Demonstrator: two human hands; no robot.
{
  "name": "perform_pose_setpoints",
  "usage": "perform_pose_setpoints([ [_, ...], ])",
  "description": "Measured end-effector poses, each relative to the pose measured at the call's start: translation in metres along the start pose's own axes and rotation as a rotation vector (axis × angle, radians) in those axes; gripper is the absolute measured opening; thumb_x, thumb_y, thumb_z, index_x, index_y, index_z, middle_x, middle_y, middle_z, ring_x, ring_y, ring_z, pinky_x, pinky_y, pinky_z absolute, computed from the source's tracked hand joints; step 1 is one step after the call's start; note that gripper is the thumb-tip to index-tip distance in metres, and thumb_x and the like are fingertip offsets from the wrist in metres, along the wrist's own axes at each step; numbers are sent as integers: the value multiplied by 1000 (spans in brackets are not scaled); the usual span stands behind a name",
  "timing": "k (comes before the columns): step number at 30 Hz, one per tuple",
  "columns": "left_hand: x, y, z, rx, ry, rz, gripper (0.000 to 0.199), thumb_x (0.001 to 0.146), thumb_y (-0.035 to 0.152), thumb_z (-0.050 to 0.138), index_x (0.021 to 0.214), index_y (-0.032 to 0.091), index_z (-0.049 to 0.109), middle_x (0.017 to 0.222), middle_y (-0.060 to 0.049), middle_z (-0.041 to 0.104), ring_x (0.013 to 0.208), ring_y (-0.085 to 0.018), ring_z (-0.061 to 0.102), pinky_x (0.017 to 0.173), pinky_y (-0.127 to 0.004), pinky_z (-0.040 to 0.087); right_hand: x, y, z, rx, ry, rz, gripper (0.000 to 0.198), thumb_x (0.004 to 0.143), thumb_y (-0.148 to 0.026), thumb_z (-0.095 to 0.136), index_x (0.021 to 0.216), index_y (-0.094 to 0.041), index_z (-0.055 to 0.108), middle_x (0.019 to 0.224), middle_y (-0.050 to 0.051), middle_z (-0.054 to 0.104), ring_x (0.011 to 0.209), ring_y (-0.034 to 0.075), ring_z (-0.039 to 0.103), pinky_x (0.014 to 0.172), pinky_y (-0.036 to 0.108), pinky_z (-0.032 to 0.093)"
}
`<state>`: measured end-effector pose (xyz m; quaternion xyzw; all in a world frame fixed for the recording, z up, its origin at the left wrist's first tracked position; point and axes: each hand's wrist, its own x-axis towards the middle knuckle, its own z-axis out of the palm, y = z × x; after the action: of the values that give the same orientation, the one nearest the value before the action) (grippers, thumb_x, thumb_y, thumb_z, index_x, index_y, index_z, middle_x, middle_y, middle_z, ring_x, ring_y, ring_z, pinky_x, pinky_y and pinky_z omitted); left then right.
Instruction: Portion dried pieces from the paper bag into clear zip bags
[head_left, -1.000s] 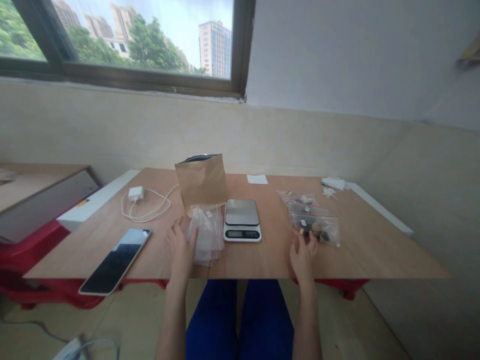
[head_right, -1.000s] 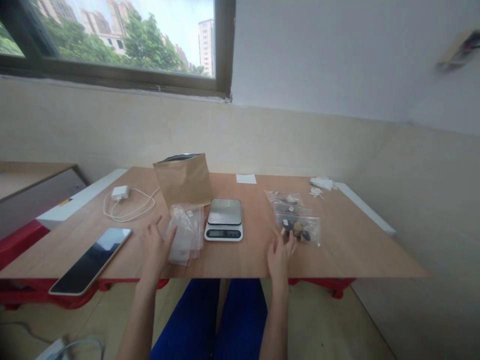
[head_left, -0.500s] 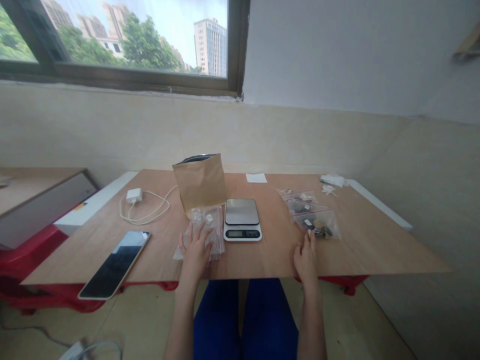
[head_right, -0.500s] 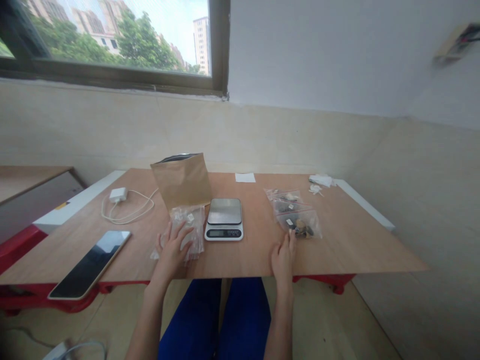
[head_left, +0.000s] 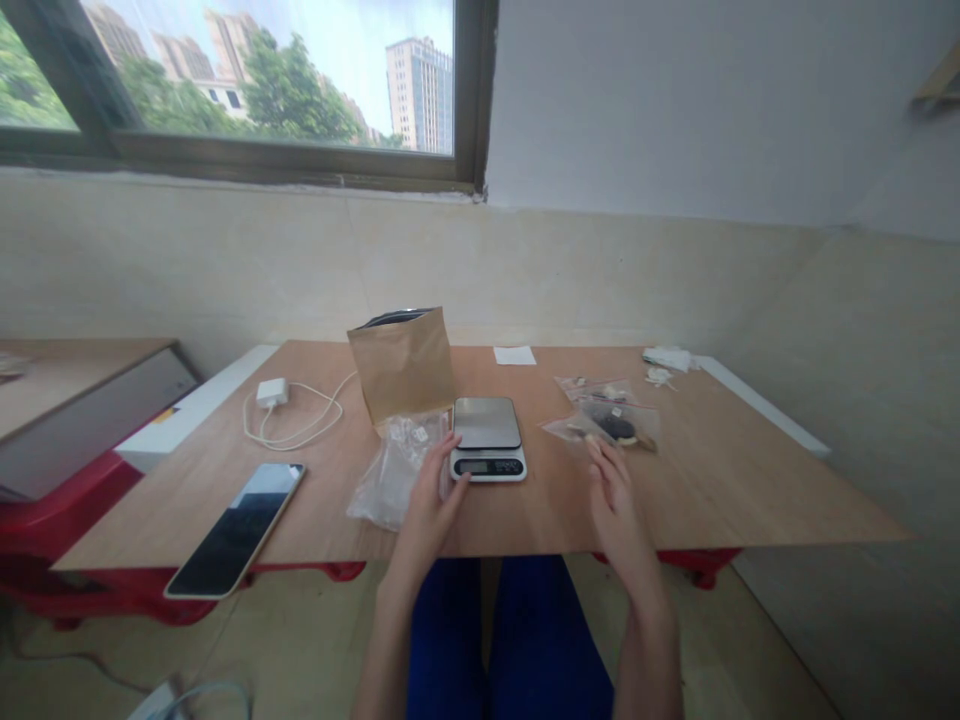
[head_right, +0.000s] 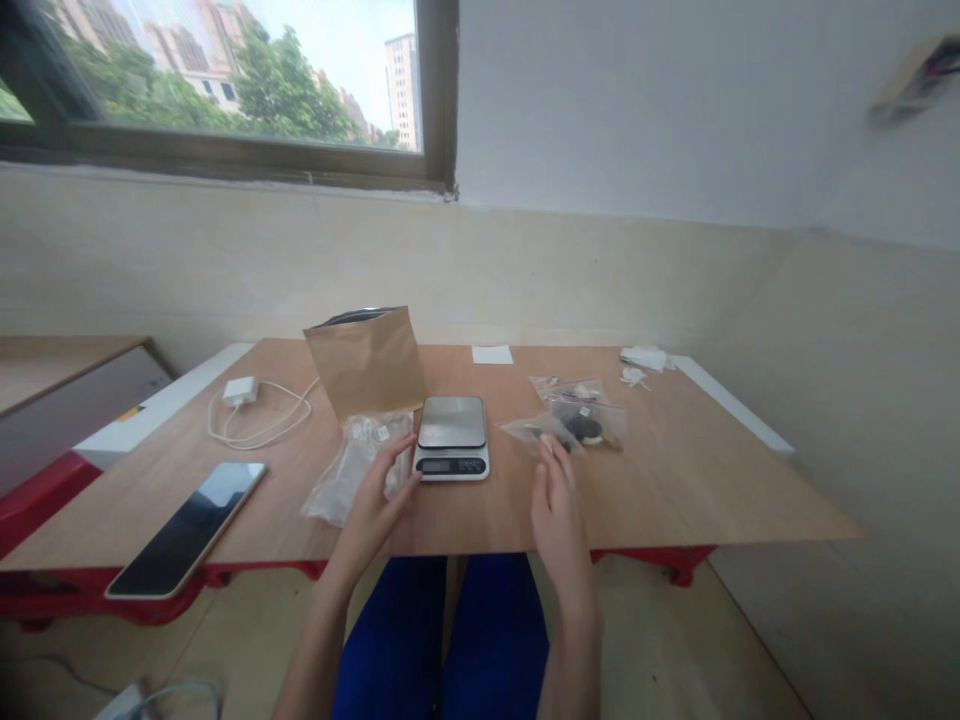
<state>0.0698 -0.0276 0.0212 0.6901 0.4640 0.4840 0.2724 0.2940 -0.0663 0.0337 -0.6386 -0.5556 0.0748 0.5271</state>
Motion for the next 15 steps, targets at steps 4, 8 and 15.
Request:
perform_pose_setpoints([
  [4, -4, 19, 15, -90, -62, 63, 58, 84, 32, 51, 137, 23, 30, 142, -12, 37, 132, -23, 32, 107, -42, 28, -8, -51, -10, 226, -248, 44, 38, 90, -43, 40, 117, -24, 60, 131, 7, 52, 124, 20, 44, 109, 43, 30],
  [8, -5, 30, 9, -111, -19, 58, 68, 81, 34, 57, 140, 24, 24, 144, -12, 33, 133, -24, 30, 107, -42, 26, -12, -79, -23, 378, -492, 72, 36, 90, -42, 40, 115, -27, 61, 132, 4, 52, 125, 20, 44, 109, 41, 30],
  [15, -6, 38, -6, -100, 1, -109, 24, 75, 40, 62, 68, 19, 52, 66, 2, 54, 66, -15, 51, 66, -26, 40, -12, -78, -17, 384, -496, 80, 37, 91, -41, 39, 119, -26, 58, 132, 5, 50, 126, 20, 41, 108, 41, 31],
])
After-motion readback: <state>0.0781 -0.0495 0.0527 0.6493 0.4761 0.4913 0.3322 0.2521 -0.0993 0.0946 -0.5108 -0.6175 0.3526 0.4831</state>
